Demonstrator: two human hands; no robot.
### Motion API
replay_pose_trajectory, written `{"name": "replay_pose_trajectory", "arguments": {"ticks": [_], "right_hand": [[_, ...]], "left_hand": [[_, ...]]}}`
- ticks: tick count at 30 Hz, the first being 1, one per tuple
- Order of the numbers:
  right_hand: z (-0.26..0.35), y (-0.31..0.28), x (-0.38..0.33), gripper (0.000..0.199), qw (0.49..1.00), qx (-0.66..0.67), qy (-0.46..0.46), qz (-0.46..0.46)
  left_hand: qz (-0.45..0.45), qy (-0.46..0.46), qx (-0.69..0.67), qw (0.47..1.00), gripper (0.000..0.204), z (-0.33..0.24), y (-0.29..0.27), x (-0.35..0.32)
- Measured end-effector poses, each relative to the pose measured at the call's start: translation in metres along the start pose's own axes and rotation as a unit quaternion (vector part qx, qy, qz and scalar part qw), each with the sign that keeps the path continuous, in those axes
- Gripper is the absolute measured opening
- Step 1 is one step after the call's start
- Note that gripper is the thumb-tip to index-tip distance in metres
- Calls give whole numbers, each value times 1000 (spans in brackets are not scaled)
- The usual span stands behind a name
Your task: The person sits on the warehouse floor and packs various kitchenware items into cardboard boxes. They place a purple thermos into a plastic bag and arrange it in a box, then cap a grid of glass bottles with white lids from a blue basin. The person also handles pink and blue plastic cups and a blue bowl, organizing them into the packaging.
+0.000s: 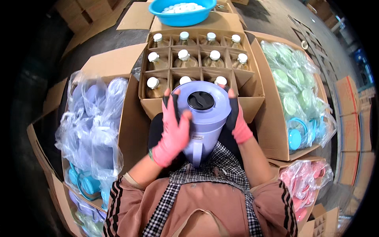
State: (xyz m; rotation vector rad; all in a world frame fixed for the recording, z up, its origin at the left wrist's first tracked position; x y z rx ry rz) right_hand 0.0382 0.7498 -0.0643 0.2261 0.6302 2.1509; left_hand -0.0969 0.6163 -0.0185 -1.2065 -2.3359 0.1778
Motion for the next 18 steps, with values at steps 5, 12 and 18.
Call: {"name": "replay_pose_trajectory", "arguments": {"ticks": [5, 12, 18], "right_hand": [[-3, -7, -30, 35, 993, -21, -119, -1], [-6, 6, -18, 45, 986, 162, 39, -3], [18, -38, 20, 44, 977, 19, -83, -197]], "left_hand": [[38, -170, -176, 969, 42, 74, -12, 43], [105, -167, -272, 942, 40, 80, -1, 36], [-114, -95, -94, 984, 36, 34, 11, 15]]}}
Point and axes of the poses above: each hand's wrist, its own x-axis towards the middle knuckle, its own y-axis out of the palm, z = x × y, the point moved 3 cm from there along x, towards the middle knuckle, and after that the axes turned 4 degrees about x, right-handed, at the moved point
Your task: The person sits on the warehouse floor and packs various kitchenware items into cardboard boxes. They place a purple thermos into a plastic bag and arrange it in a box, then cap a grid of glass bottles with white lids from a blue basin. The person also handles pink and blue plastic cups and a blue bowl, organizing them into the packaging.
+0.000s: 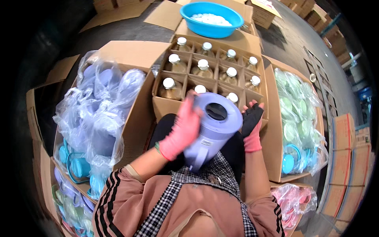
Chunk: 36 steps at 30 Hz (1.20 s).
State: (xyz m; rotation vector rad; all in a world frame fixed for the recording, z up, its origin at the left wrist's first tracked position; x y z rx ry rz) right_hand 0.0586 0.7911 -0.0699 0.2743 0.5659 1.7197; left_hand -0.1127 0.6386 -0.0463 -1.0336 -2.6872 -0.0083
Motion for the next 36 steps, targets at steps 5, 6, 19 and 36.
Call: {"name": "replay_pose_trajectory", "arguments": {"ticks": [5, 6, 19, 36], "right_hand": [[-6, 53, -98, 42, 984, -50, -55, 162], [-10, 41, -92, 41, 976, -72, -88, 184], [5, 15, -16, 45, 995, -82, 23, 58], [75, 106, -74, 27, 298, -666, -251, 636]], "left_hand": [[166, -19, 79, 983, 37, 55, -30, 36], [110, 110, 335, 929, 35, 60, -32, 38], [69, 102, 127, 984, 49, -28, -14, -12], [342, -315, -506, 727, 42, 55, 17, -7]]}}
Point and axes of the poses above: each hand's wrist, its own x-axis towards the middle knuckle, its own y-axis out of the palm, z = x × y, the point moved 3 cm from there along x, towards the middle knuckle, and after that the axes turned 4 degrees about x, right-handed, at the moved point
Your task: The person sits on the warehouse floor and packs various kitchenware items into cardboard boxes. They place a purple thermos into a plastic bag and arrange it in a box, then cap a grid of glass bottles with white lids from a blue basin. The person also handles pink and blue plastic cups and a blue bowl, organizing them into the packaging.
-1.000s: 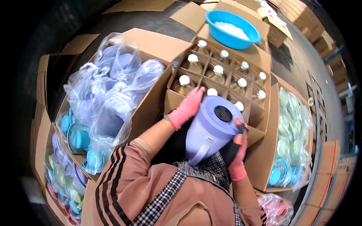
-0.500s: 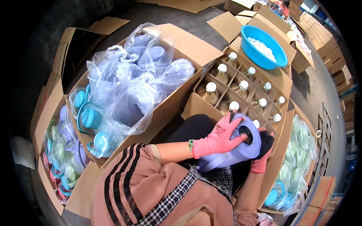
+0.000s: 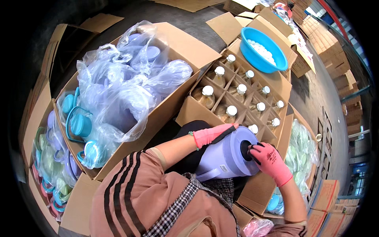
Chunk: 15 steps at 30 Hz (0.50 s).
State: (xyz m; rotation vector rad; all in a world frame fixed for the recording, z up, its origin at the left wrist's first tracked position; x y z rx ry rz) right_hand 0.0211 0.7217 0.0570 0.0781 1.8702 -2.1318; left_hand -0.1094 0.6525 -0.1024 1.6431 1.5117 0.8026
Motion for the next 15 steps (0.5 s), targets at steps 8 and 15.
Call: {"name": "replay_pose_trajectory", "arguments": {"ticks": [8, 15], "right_hand": [[-13, 10, 29, 19, 995, -36, -50, 74], [-32, 33, 39, 17, 820, 423, 384, 21]], "left_hand": [[-35, 80, 136, 987, 23, -8, 3, 2], [-21, 134, 221, 966, 46, -9, -17, -3]]}}
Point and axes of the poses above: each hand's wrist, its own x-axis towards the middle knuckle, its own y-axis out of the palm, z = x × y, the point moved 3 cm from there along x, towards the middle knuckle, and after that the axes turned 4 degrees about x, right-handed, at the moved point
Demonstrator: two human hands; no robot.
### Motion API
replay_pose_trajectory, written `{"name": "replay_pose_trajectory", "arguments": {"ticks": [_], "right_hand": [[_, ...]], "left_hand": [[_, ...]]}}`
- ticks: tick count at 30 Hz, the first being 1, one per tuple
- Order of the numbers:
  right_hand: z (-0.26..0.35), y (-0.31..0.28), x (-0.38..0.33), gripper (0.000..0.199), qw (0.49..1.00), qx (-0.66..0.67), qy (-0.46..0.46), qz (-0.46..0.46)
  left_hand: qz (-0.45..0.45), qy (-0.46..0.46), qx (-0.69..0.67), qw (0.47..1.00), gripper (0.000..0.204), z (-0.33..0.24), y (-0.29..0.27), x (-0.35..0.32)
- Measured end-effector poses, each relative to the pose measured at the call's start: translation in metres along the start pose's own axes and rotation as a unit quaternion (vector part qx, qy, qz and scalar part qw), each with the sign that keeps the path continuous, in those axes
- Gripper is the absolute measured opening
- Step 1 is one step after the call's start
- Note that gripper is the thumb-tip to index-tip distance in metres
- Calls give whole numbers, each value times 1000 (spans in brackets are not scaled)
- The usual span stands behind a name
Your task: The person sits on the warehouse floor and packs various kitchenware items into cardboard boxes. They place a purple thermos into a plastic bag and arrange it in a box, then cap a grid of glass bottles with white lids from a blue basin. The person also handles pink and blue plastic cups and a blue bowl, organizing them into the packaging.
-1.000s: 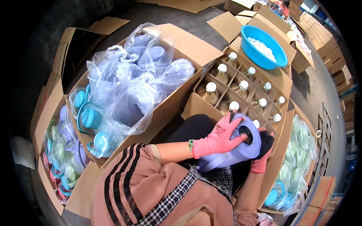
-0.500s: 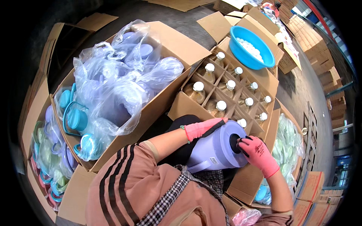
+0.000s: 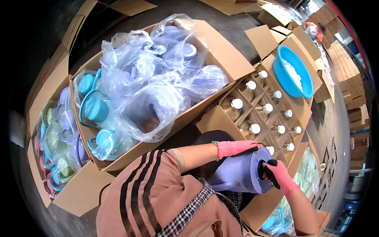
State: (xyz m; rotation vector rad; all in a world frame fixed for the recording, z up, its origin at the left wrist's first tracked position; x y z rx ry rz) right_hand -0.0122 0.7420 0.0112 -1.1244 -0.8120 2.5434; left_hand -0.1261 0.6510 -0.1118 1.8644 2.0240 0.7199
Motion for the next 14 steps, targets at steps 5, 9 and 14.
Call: {"name": "replay_pose_trajectory", "arguments": {"ticks": [5, 9, 14], "right_hand": [[33, -8, -35, 16, 597, -552, -561, 156], [22, 0, -7, 12, 773, -460, -430, 74], [-31, 4, 24, 30, 977, -202, 58, -29]], "left_hand": [[-44, -17, 202, 978, 54, 41, -15, 24], [-17, 13, 273, 962, 62, 71, -25, 40], [-44, -103, 289, 951, 57, 7, -2, 10]]}}
Point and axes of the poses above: each hand's wrist, its own x-axis towards the middle knuckle, its own y-axis out of the palm, z = x × y, the point moved 3 cm from there along x, towards the middle knuckle, and after that the axes turned 4 degrees about x, right-handed, at the moved point
